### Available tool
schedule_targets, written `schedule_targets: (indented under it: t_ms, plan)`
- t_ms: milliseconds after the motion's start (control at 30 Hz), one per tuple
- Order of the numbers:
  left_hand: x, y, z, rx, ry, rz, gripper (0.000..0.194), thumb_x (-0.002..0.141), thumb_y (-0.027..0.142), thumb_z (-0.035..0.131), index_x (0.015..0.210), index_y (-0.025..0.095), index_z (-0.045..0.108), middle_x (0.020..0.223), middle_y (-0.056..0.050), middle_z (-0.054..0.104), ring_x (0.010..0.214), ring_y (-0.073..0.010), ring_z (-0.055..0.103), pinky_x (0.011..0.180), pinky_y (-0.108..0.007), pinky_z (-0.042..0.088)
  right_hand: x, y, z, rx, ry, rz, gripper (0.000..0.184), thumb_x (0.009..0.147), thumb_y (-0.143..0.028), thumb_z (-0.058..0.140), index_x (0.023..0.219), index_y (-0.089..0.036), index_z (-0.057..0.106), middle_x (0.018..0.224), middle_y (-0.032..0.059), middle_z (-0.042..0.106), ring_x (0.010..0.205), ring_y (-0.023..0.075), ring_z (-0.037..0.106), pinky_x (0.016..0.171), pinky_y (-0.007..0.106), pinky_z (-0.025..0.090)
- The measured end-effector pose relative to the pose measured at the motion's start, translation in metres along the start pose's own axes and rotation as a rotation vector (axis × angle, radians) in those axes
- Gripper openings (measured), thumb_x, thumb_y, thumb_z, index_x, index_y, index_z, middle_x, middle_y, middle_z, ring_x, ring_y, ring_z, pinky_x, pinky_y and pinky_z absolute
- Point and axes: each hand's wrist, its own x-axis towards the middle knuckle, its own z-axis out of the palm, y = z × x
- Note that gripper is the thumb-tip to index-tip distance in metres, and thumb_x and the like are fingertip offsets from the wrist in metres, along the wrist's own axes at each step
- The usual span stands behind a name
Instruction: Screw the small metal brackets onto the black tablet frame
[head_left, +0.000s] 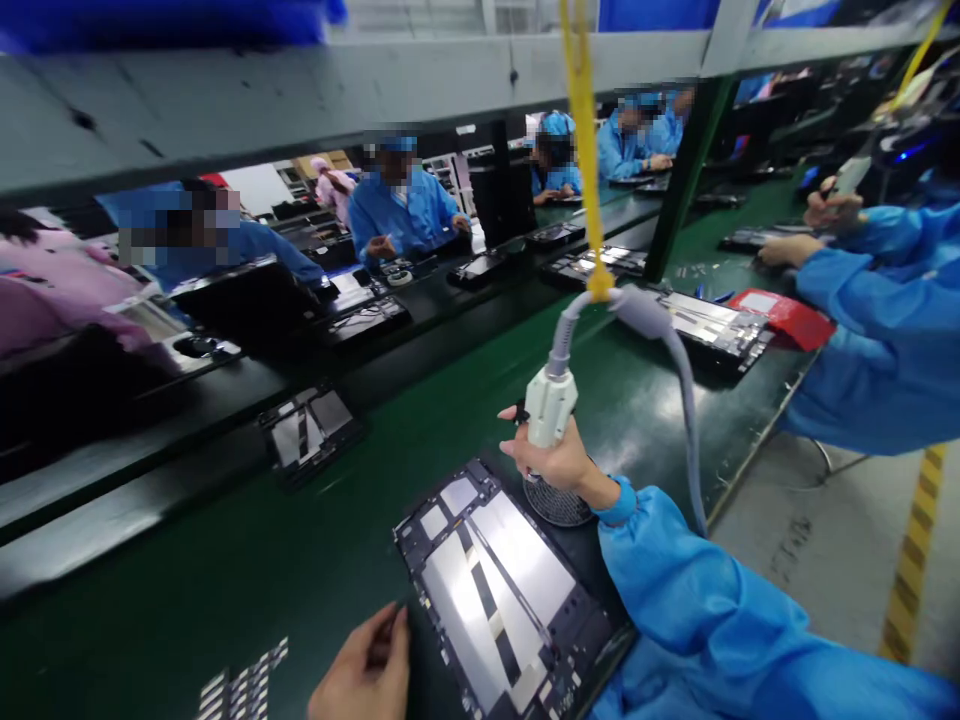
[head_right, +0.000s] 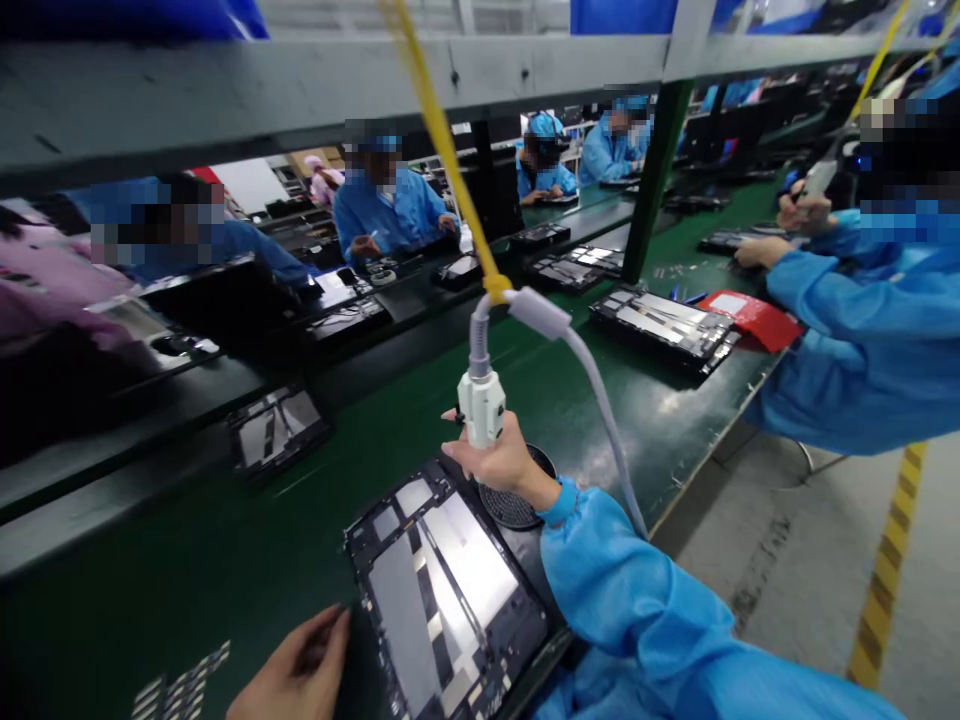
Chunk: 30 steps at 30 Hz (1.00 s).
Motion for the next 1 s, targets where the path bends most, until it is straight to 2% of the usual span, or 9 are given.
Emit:
schedule_targets:
  t_ms: [100,200,300,367,467,567,733,900,1000]
  plan:
    - [0.005,0.019,0.008,-0.009,-0.005,0.210,0.033,0.075,0.044,0.050,0.077,0.018,0.070,0.064,-0.006,0.067,0.057,-0.0205,0.063,0.060,-0.031,0.052,-0.011,-0.021,0.018,0.050,-0.078,-0.015,0.035,0.071,-0.028,0.070,0.100,-0.013,0.057,0.046,-0.0065,0.053,0.036,0.0099,0.048,0.040,0.023,0.042]
    - [0.005,0.027,0.012,-0.045,-0.045,0.273,0.030,0.077,0.036,0.047,0.078,0.019,0.071,0.070,-0.006,0.068,0.062,-0.0190,0.063,0.064,-0.030,0.051,-0.023,-0.035,0.047,0.086,-0.199,0.014,0.036,0.072,-0.027,0.070,0.103,-0.014,0.056,0.046,-0.0067,0.053,0.037,0.0108,0.049,0.041,0.025,0.044]
    - [0.006,0.015,0.009,-0.166,-0.031,0.136,0.029,0.077,0.041,0.055,0.088,0.018,0.071,0.074,-0.005,0.070,0.063,-0.0172,0.064,0.067,-0.029,0.052,-0.027,-0.034,0.079,0.081,-0.294,0.056,0.034,0.072,-0.026,0.070,0.103,-0.015,0.058,0.047,-0.0059,0.053,0.038,0.0118,0.050,0.042,0.027,0.045]
    - [0.007,0.003,0.003,-0.231,0.042,0.020,0.032,0.075,0.045,0.061,0.088,0.018,0.071,0.071,-0.004,0.069,0.061,-0.0167,0.064,0.064,-0.028,0.051,-0.026,-0.025,0.097,0.051,-0.325,0.064,0.028,0.072,-0.025,0.069,0.097,-0.016,0.061,0.047,-0.0048,0.053,0.040,0.0123,0.051,0.044,0.027,0.046]
    - [0.006,-0.011,-0.004,-0.285,0.179,-0.022,0.028,0.073,0.045,0.065,0.077,0.018,0.070,0.080,-0.005,0.072,0.063,-0.0160,0.064,0.062,-0.027,0.051,-0.022,-0.007,0.117,0.006,-0.362,0.079,0.016,0.072,-0.024,0.069,0.085,-0.015,0.063,0.046,-0.0035,0.052,0.043,0.0127,0.052,0.046,0.028,0.046]
    - [0.005,-0.014,-0.003,-0.386,0.279,-0.047,0.023,0.072,0.039,0.067,0.073,0.017,0.069,0.093,-0.007,0.072,0.070,-0.0159,0.067,0.066,-0.026,0.054,-0.020,0.006,0.125,-0.013,-0.376,0.104,0.019,0.071,-0.023,0.069,0.087,-0.015,0.062,0.045,-0.0047,0.052,0.040,0.0117,0.050,0.045,0.027,0.045]
    - [0.005,-0.009,0.003,-0.501,0.226,-0.066,0.025,0.076,0.038,0.066,0.086,0.015,0.070,0.072,-0.003,0.069,0.063,-0.0148,0.067,0.063,-0.024,0.054,-0.023,0.014,0.125,-0.023,-0.427,0.137,0.029,0.070,-0.023,0.071,0.096,-0.015,0.060,0.046,-0.0062,0.053,0.040,0.0116,0.051,0.046,0.027,0.045]
    - [0.006,-0.011,0.004,-0.516,0.255,-0.006,0.034,0.086,0.039,0.056,0.108,0.015,0.066,0.080,-0.004,0.068,0.060,-0.0120,0.064,0.060,-0.023,0.054,-0.027,0.019,0.124,-0.031,-0.443,0.128,0.026,0.071,-0.021,0.072,0.094,-0.015,0.061,0.047,-0.0057,0.054,0.041,0.0110,0.052,0.047,0.026,0.046]
    - [0.006,-0.014,0.006,-0.510,0.278,0.010,0.034,0.088,0.039,0.054,0.110,0.015,0.065,0.078,-0.004,0.067,0.063,-0.0124,0.065,0.062,-0.024,0.055,-0.027,0.021,0.124,-0.050,-0.446,0.130,0.025,0.072,-0.023,0.072,0.093,-0.014,0.062,0.048,-0.0057,0.054,0.041,0.0101,0.051,0.047,0.025,0.046]
